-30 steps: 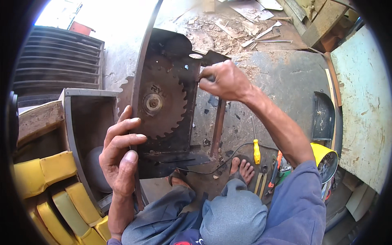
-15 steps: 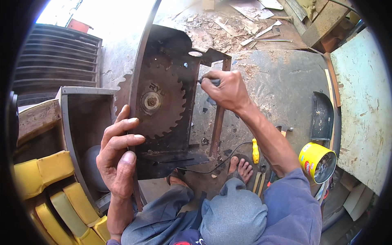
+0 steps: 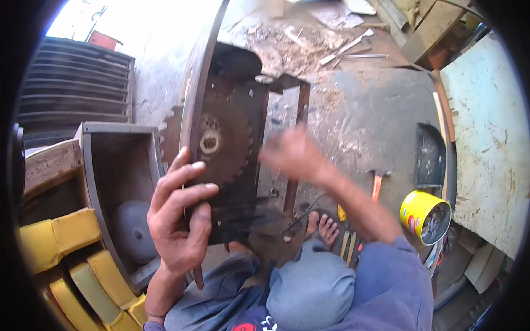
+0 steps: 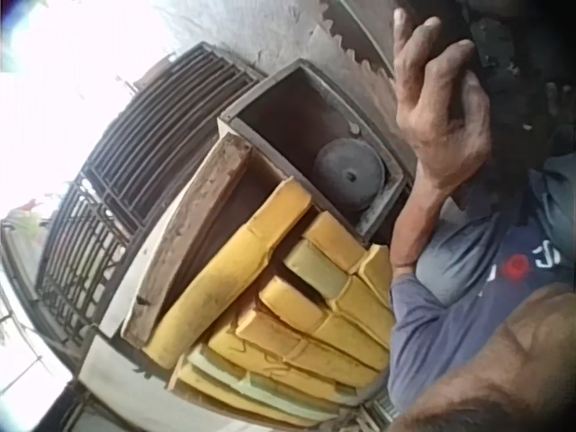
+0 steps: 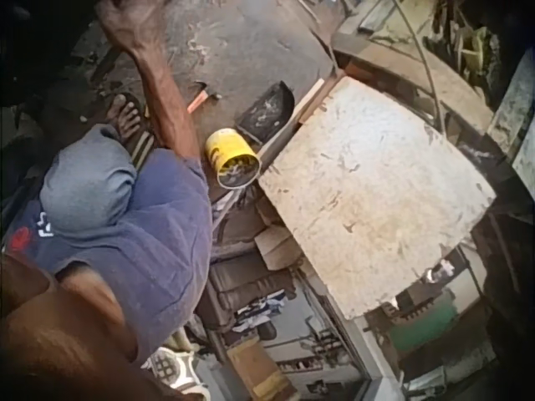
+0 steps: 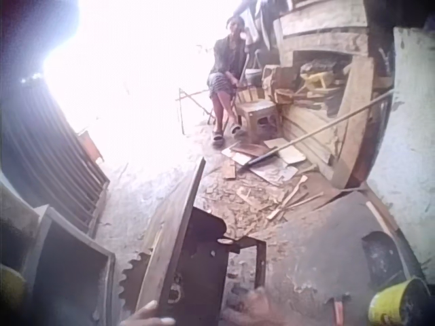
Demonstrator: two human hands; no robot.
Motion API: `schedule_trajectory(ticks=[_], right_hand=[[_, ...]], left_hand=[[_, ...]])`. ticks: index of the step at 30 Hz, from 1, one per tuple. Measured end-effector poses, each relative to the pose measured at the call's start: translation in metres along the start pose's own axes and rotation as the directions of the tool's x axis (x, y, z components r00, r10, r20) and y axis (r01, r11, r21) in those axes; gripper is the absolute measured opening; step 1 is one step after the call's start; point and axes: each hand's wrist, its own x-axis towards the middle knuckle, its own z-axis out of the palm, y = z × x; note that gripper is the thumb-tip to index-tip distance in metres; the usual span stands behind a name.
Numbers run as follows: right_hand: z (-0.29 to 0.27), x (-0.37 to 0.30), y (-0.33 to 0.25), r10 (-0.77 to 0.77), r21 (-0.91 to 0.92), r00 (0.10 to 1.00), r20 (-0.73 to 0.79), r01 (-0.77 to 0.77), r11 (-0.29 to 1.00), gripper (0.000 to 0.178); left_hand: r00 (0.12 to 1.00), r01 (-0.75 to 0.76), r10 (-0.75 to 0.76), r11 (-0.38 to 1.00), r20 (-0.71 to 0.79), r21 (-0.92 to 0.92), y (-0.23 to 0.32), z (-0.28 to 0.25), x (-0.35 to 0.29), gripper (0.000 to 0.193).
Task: The person cleans and maintains a portable table saw by hand and with a screwdriver, then hammers the saw's top plate before handling a container of small metal parts.
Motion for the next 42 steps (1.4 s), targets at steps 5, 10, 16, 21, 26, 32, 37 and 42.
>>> schedule_trajectory(ticks=[5, 10, 16, 21, 26, 32, 37, 42], right_hand=[[-0.002, 0.002, -0.013, 0.333, 0.420, 0.909, -0.251, -0.207, 0.884, 0.027], [-0.026, 0.042, 0.041, 0.482, 0.375, 0.867, -0.123, -0.409, 0.832, 0.030], [-0.018, 0.047, 0.055, 0.242, 0.213, 0.927, -0.286, -0.185, 0.959, 0.027], [-0.021, 0.053, 0.046, 0.226, 0.169, 0.922, -0.314, -0.180, 0.969, 0.027], [-0.020, 0.040, 0.026, 0.205, 0.131, 0.977, -0.048, -0.198, 0.972, 0.027], [-0.009, 0.035, 0.021, 0.349, 0.351, 0.890, -0.293, -0.240, 0.905, 0.026], [0.040, 0.010, 0.007, 0.064, 0.001, 0.909, -0.413, -0.070, 0.998, 0.036], [0.051, 0.006, 0.006, 0.085, -0.028, 0.907, -0.411, -0.106, 0.994, 0.037]], left_hand=[[1.000, -0.001, 0.004, 0.992, -0.022, 0.125, 0.004, 0.011, 0.004, 0.032], [1.000, 0.027, -0.029, 0.987, 0.009, 0.157, 0.011, 0.012, 0.001, 0.040], [1.000, 0.012, -0.014, 0.987, 0.011, 0.162, 0.007, 0.011, 0.001, 0.046], [0.999, -0.030, 0.024, 0.987, 0.041, 0.157, 0.008, 0.006, 0.000, 0.043], [1.000, -0.001, 0.001, 0.994, 0.002, 0.110, 0.009, 0.011, 0.002, 0.047], [1.000, 0.013, -0.013, 0.998, 0.003, 0.064, 0.007, 0.016, 0.002, 0.045], [0.999, 0.021, -0.023, 0.997, 0.032, 0.071, 0.010, 0.011, 0.003, 0.042], [0.999, 0.029, -0.033, 0.994, 0.038, 0.107, 0.008, 0.010, 0.005, 0.041]])
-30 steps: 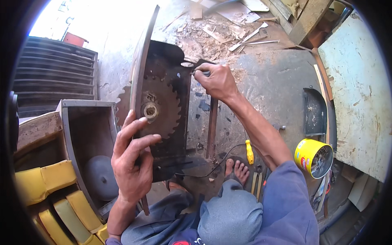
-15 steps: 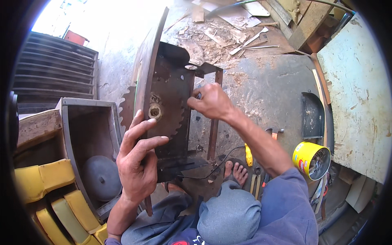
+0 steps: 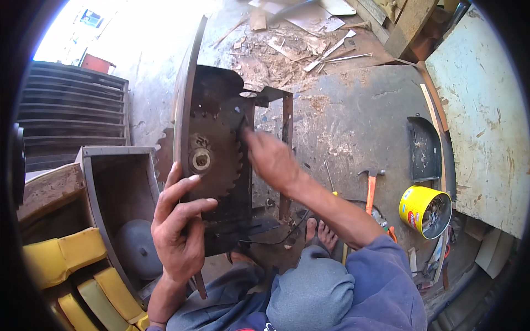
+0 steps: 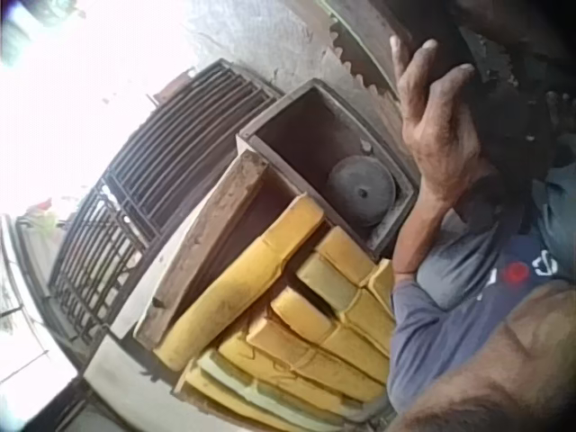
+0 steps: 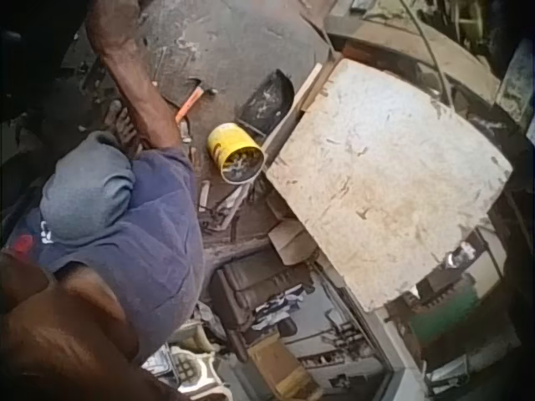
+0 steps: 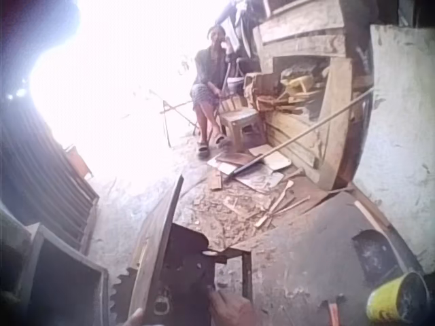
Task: The person cleans and maintains a portable table saw by hand and with a screwdriver, then hammers the saw's top plate before handling a container of small metal parts.
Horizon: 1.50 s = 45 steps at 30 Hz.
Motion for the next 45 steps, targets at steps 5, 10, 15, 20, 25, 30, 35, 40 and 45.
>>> schedule_trajectory(ticks=[5, 10, 15, 20, 25, 30, 35, 40, 45], right_hand=[[0.002, 0.020, 0.033, -0.084, -0.046, 0.996, -0.017, 0.083, 0.995, 0.041], [0.001, 0.020, 0.005, -0.084, -0.065, 0.996, 0.041, 0.087, 0.994, 0.044], [-0.024, 0.016, -0.025, -0.023, -0.107, 0.997, 0.077, 0.031, 0.994, 0.030], [-0.074, 0.022, 0.020, -0.008, -0.231, 0.996, -0.085, -0.012, 0.973, 0.017], [-0.104, 0.015, 0.020, 0.132, -0.271, 0.943, 0.307, -0.046, 0.961, 0.017], [-0.100, 0.016, 0.040, -0.060, -0.106, 0.998, -0.002, 0.059, 0.993, 0.017], [-0.096, -0.046, -0.017, -0.023, -0.230, 0.971, 0.240, 0.080, 0.970, 0.013], [-0.077, -0.034, -0.005, -0.074, -0.384, 0.983, 0.166, 0.134, 0.913, 0.007], [-0.058, -0.058, -0.020, -0.070, -0.421, 0.992, 0.106, 0.109, 0.900, 0.012]], left_hand=[[1.000, 0.025, -0.025, 1.000, -0.019, 0.007, -0.002, 0.000, -0.001, 0.041], [1.000, 0.030, -0.030, 0.999, 0.000, 0.017, 0.002, -0.005, -0.003, 0.040], [1.000, -0.014, 0.014, 1.000, -0.011, 0.002, -0.004, -0.005, -0.002, 0.040], [1.000, 0.021, -0.021, 1.000, -0.007, 0.015, -0.004, -0.006, -0.003, 0.040], [1.000, -0.005, 0.005, 1.000, -0.016, -0.005, -0.003, -0.006, -0.002, 0.039], [1.000, 0.021, -0.021, 1.000, -0.011, -0.012, -0.003, -0.002, -0.001, 0.039], [1.000, 0.006, -0.006, 1.000, -0.003, -0.003, 0.000, -0.003, 0.001, 0.037], [1.000, -0.011, 0.011, 0.998, -0.001, 0.058, -0.003, 0.001, 0.005, 0.037], [1.000, -0.005, 0.006, 0.997, -0.020, 0.080, -0.002, -0.005, 0.003, 0.039]])
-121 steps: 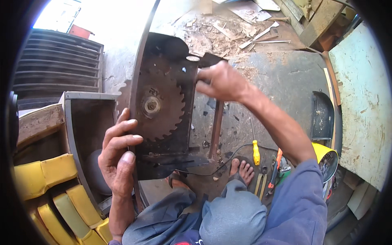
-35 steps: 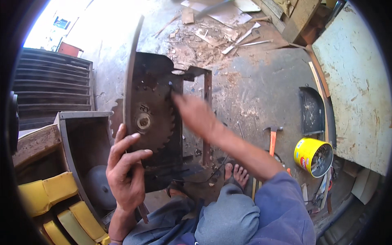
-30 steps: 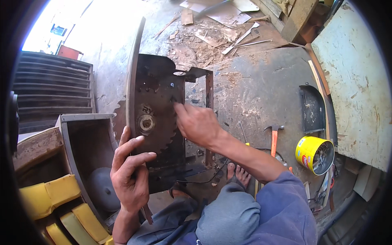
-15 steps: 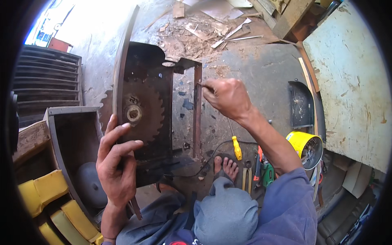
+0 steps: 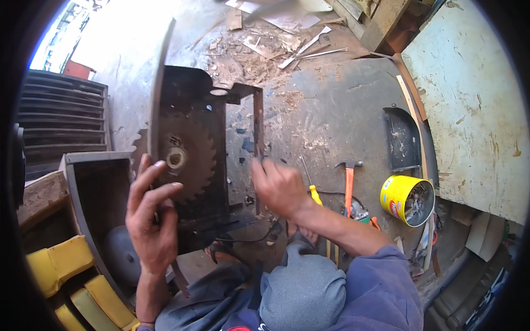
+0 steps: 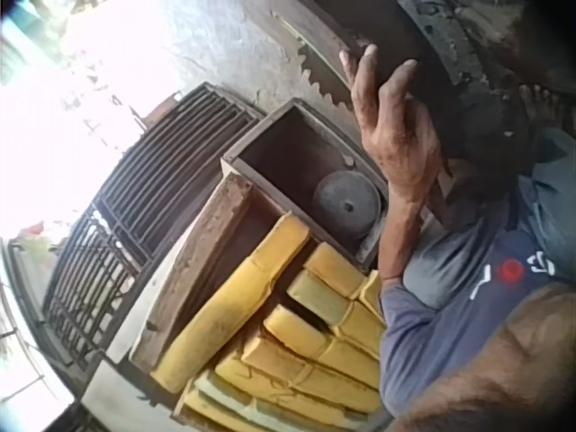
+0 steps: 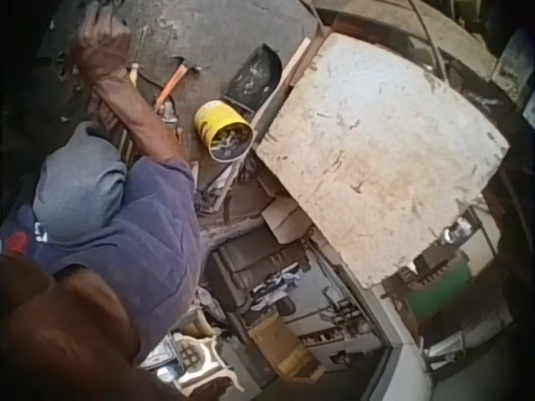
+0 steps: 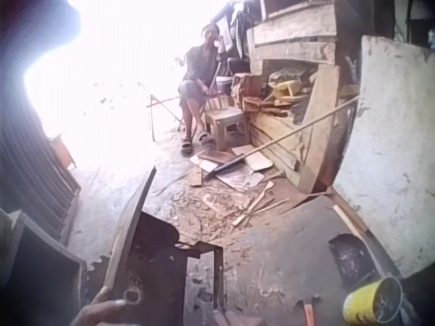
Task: The person cleans and maintains a portable table saw by hand and with a screwdriver, then hammers the saw's top plate before handling a container of small metal parts.
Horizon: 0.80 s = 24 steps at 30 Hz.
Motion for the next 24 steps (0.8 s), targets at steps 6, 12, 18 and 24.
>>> schedule_trajectory(ticks=[6, 12, 18, 24], right_hand=[[-0.003, -0.012, -0.017, -0.006, 0.007, 1.000, 0.020, 0.006, 1.000, 0.025], [-0.004, 0.013, -0.023, 0.035, -0.117, 0.995, 0.096, -0.024, 0.993, 0.027], [0.016, 0.037, 0.004, 0.022, -0.064, 1.000, 0.006, -0.022, 0.998, 0.033], [0.008, 0.034, -0.003, 0.022, -0.054, 1.000, -0.005, -0.022, 0.998, 0.028]], left_hand=[[0.999, 0.040, -0.039, 0.998, -0.024, 0.054, -0.004, -0.006, 0.002, 0.041], [1.000, 0.018, -0.016, 0.992, -0.023, 0.126, -0.016, -0.012, -0.002, 0.045], [0.998, 0.047, -0.043, 0.995, -0.046, 0.091, -0.026, -0.015, -0.007, 0.047], [0.997, 0.048, -0.042, 0.994, -0.058, 0.095, -0.019, -0.025, -0.004, 0.048]])
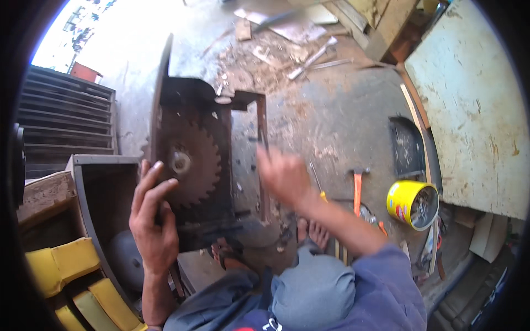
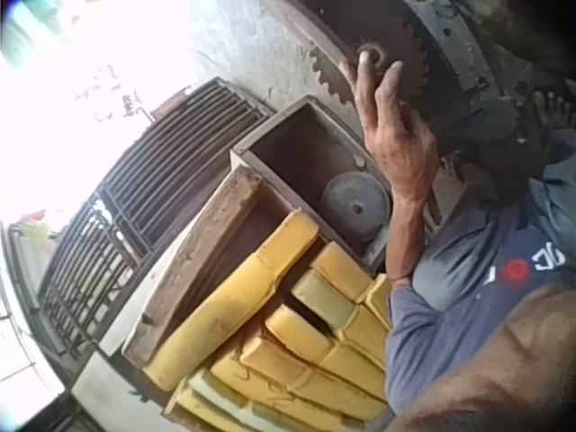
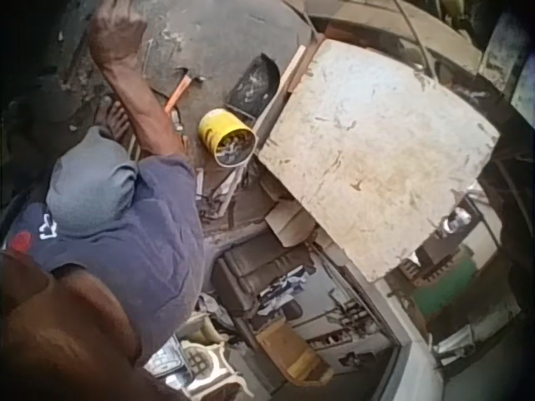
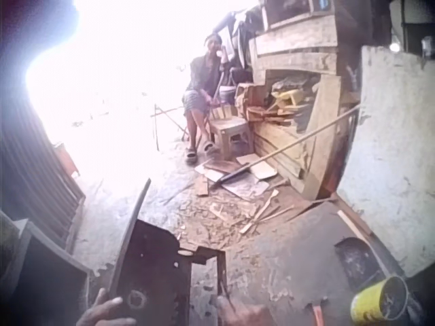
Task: The person cleans and maintains a portable table saw by hand and with a screwdriver, then hammers the saw's top plate before handling a container of small metal parts.
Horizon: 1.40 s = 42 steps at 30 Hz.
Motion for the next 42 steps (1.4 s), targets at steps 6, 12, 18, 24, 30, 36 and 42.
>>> schedule_trajectory(ticks=[6, 12, 18, 24, 30, 36, 42], right_hand=[[-0.014, -0.015, -0.018, 0.030, 0.053, 0.999, 0.023, -0.031, 0.998, 0.017], [-0.020, -0.016, -0.038, 0.089, -0.067, 0.991, 0.101, -0.083, 0.994, 0.024], [-0.051, 0.008, -0.006, 0.055, -0.130, 0.963, 0.263, -0.021, 0.991, 0.038], [-0.066, 0.020, -0.010, 0.102, -0.181, 0.906, 0.412, -0.028, 0.983, 0.035], [-0.058, 0.030, -0.009, 0.019, -0.242, 0.912, 0.411, 0.089, 0.966, 0.033], [-0.048, 0.033, -0.007, -0.065, -0.273, 0.901, 0.430, 0.199, 0.941, 0.038], [-0.047, 0.046, -0.012, -0.011, -0.279, 0.854, 0.520, 0.182, 0.943, 0.041]], left_hand=[[0.999, -0.033, 0.033, 0.999, 0.023, -0.010, 0.004, 0.005, 0.003, 0.045], [0.999, -0.027, 0.028, 1.000, 0.036, -0.009, 0.008, 0.011, -0.003, 0.045], [1.000, -0.029, 0.029, 0.999, 0.001, -0.036, 0.006, 0.017, -0.002, 0.050], [0.999, -0.049, 0.049, 0.996, -0.004, -0.076, 0.002, 0.017, -0.003, 0.046], [0.996, -0.087, 0.089, 0.989, 0.012, -0.117, 0.000, 0.015, 0.000, 0.037], [0.995, -0.094, 0.095, 0.982, 0.000, -0.163, -0.007, 0.013, 0.001, 0.031], [0.997, -0.079, 0.079, 0.983, -0.006, -0.165, -0.012, 0.008, 0.000, 0.030]])
